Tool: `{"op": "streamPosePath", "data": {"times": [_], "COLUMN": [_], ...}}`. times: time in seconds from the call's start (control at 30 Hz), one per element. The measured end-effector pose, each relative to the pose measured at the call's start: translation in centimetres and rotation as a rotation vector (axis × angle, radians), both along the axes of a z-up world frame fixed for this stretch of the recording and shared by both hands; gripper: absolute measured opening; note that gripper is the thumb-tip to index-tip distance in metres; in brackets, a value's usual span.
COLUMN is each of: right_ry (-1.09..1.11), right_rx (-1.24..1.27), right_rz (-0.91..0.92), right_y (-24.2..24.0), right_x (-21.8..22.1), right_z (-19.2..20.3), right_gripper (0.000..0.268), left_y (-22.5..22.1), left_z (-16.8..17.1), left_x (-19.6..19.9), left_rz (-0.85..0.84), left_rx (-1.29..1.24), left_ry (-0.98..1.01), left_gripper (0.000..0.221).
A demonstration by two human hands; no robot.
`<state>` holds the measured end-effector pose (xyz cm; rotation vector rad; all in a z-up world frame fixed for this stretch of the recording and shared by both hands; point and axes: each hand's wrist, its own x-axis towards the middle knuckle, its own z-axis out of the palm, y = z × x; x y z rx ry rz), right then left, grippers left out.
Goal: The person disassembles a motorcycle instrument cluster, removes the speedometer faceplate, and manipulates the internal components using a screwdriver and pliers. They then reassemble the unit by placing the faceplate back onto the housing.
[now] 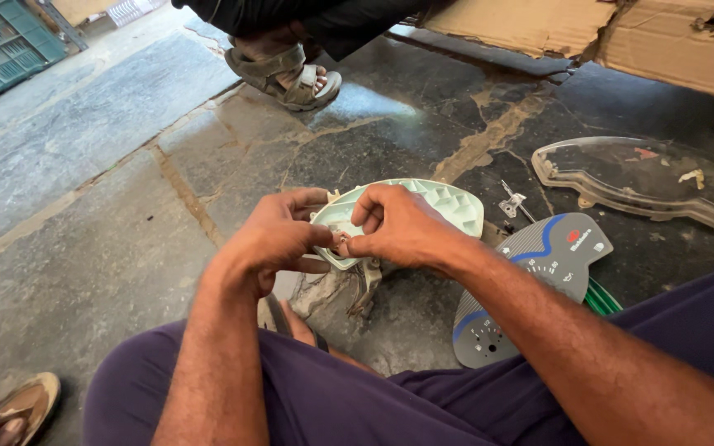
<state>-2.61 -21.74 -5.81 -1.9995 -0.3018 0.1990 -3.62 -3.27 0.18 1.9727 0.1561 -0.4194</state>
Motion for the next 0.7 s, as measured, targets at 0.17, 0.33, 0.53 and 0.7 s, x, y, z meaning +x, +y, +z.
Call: {"op": "streamPosePath", "data": {"times": [0.17,0.33,0.53,0.7], "right_ry": [-0.020,-0.148,-0.111,-0.073], "right_rx": [-0.017,-0.005,0.121,0.172], "right_rz": [-0.008,0.068,0.152,0.167], "right_y": [-0.1,-0.9,-2.4,-2.8], "right_x": [0.3,0.1,-0.2,-0.1], "right_z": [-0.6,-0.7,-0.7,-0.8], "right_gripper": [0.045,0.048,0.039,0.029], "left_y": [-0.4,-0.7,-1.2,-1.8], "left_z": [-1.0,-1.2,-1.0,-0.7], "left_x": [0.3,0.0,-0.6,-0.8], "left_rz": [0.064,0.102,0.090,0.103], "left_rx": [0.037,0.028,-0.006,0.022], "left_ry": [-0.052,-0.073,-0.091,-0.086], "left_gripper": [0.067,0.061,0.057,0.058]}}
